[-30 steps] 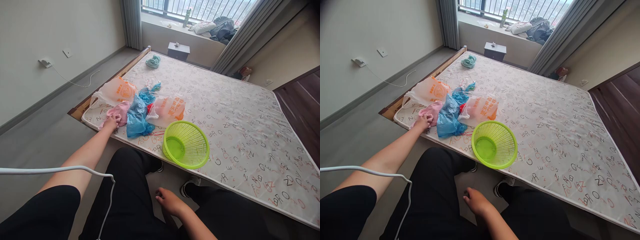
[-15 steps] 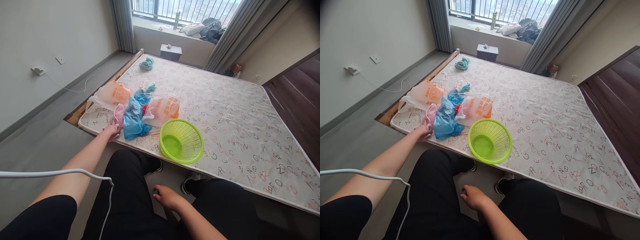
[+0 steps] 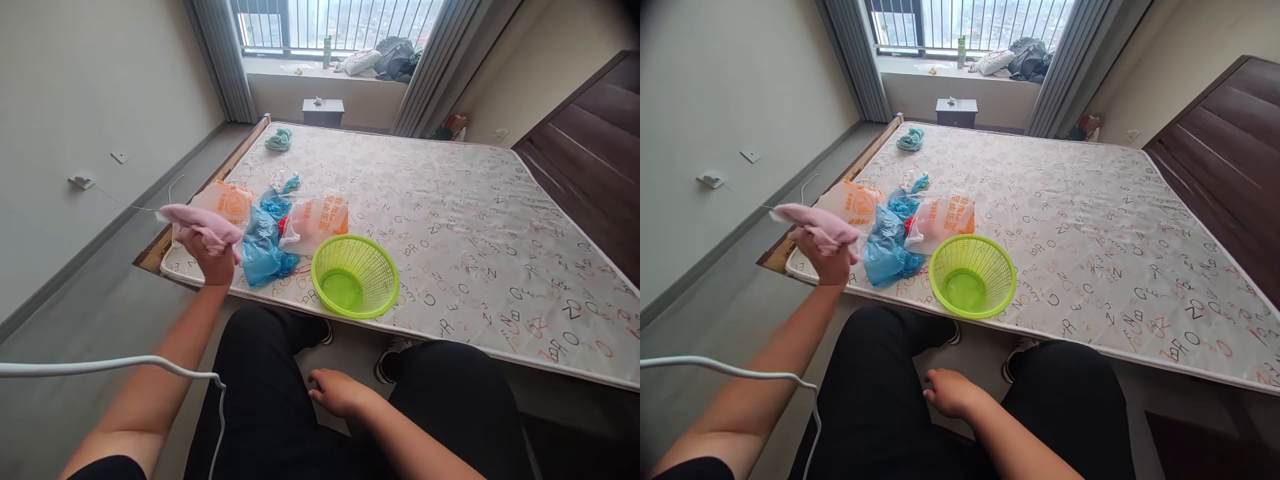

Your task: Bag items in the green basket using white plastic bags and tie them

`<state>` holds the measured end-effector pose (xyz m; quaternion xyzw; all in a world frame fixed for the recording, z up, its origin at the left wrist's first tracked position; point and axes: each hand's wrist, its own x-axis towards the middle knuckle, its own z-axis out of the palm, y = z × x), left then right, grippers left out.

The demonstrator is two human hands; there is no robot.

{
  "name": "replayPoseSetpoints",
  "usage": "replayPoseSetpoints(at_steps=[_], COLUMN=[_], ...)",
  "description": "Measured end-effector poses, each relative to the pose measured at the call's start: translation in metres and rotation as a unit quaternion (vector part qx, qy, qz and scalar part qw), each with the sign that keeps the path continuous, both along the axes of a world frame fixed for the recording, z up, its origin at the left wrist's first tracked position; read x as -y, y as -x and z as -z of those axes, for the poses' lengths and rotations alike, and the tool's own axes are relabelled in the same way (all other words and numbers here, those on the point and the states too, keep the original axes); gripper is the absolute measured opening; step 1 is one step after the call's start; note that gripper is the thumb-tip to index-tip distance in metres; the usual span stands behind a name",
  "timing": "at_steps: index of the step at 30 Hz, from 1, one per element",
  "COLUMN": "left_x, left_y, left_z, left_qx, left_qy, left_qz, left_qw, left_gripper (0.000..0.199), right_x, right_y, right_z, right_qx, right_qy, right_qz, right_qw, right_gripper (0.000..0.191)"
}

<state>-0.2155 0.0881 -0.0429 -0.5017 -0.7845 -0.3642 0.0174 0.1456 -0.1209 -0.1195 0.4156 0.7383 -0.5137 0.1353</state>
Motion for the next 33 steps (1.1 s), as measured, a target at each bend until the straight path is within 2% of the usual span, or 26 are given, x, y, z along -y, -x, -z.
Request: replayPoseSetpoints(at_steps=[1, 2, 4, 5, 7, 8, 10, 11, 13, 17, 21, 24, 26, 29, 33], left_x=[0.002, 0.003, 0.002, 0.000, -0.002, -0.003, -0.004, -0.004, -0.004, -0.007, -0.010, -0.016, -0.024, -0.047, -0.092], left_y=[-0.020, -0.040, -0.077, -0.092, -0.114, -0.120, -0.124, -0.123, -0.118, -0.108, -0.108, -0.113, -0.118, -0.127, -0.140], left_z=[0.007, 0.017, 0.046, 0.061, 0.091, 0.102, 0.117, 0.119, 0.118, 0.108, 0.104, 0.100, 0.095, 0.089, 0.079], left_qx=[-0.032, -0.052, -0.090, -0.103, -0.123, -0.132, -0.149, -0.159, -0.174, -0.185, -0.178, -0.139, -0.131, -0.134, -0.042], left_qy=[-0.021, -0.001, 0.117, 0.163, 0.252, 0.310, 0.399, 0.420, 0.416, 0.356, 0.295, 0.237, 0.203, 0.204, 0.277], left_qz=[0.042, 0.107, 0.268, 0.322, 0.381, 0.411, 0.424, 0.419, 0.388, 0.309, 0.232, 0.203, 0.222, 0.294, 0.319], left_qw=[0.998, 0.993, 0.952, 0.927, 0.881, 0.847, 0.799, 0.789, 0.803, 0.862, 0.910, 0.940, 0.945, 0.924, 0.905], left_gripper=[0.076, 0.069, 0.059, 0.057, 0.056, 0.058, 0.062, 0.062, 0.055, 0.035, 0.039, 0.038, 0.032, 0.028, 0.052], right_x=[0.001, 0.001, 0.002, 0.002, 0.001, 0.000, -0.002, -0.003, -0.005, -0.008, -0.008, -0.008, -0.008, -0.010, -0.012], right_y=[0.001, 0.002, 0.003, 0.003, 0.003, 0.002, 0.001, 0.001, 0.000, 0.000, 0.000, 0.001, 0.002, 0.002, 0.002], right_z=[0.000, -0.001, -0.001, -0.002, -0.003, -0.003, -0.004, -0.005, -0.007, -0.013, -0.021, -0.026, -0.029, -0.032, -0.034], right_qx=[-0.002, -0.002, 0.005, 0.008, 0.011, 0.011, 0.012, 0.015, 0.019, 0.017, 0.005, -0.011, -0.016, -0.009, 0.006], right_qy=[-0.004, -0.008, -0.014, -0.015, -0.015, -0.016, -0.019, -0.021, -0.022, -0.025, -0.038, -0.039, -0.034, -0.030, -0.028], right_qz=[-0.004, -0.008, -0.013, -0.016, -0.020, -0.022, -0.025, -0.026, -0.028, -0.038, -0.050, -0.056, -0.060, -0.067, -0.082], right_qw=[1.000, 1.000, 1.000, 1.000, 1.000, 1.000, 0.999, 0.999, 0.999, 0.999, 0.998, 0.998, 0.998, 0.997, 0.996], right_gripper=[0.043, 0.042, 0.042, 0.042, 0.041, 0.041, 0.040, 0.040, 0.040, 0.040, 0.044, 0.045, 0.046, 0.046, 0.046])
